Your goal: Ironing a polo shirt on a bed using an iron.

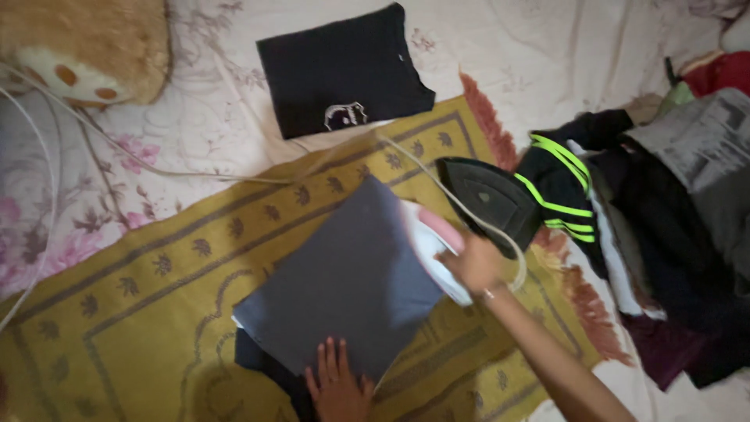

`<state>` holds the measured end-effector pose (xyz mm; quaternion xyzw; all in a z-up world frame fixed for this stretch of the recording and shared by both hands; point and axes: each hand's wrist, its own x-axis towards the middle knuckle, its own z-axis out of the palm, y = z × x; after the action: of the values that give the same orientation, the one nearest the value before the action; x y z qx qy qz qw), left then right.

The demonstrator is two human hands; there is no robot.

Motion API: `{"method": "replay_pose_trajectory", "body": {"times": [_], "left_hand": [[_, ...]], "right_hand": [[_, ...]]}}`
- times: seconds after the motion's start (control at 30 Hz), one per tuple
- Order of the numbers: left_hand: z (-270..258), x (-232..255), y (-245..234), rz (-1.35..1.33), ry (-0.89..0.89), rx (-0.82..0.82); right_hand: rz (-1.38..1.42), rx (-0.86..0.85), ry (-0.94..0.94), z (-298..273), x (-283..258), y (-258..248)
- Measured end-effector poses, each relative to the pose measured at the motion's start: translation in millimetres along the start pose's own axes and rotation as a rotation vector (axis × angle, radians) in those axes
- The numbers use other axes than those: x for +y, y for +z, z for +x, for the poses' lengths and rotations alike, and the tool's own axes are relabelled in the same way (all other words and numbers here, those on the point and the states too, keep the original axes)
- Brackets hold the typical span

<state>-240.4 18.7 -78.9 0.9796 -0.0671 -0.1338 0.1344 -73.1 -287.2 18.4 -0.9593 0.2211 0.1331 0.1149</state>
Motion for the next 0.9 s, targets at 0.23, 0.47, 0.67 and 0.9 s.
{"method": "replay_pose_trajectory", "body": {"times": [0.23,0.47,0.67,0.9], "left_hand": [[163,33,-68,-0.327,0.02,0.333],[289,55,-93,-0.381,-0.135,-0.069],[299,23,-55,-0.539,0.405,0.023],[161,49,-229,-0.546,0.466,-0.139]], "right_hand": [[-0.077,0.154,0.082,-14,46,5],[-0.075,0.111,0.15,-2,43,-2],[0.011,0.391,-0.086,0,51,3],[0.117,0.447,-0.772,-23,-5,-51]]}}
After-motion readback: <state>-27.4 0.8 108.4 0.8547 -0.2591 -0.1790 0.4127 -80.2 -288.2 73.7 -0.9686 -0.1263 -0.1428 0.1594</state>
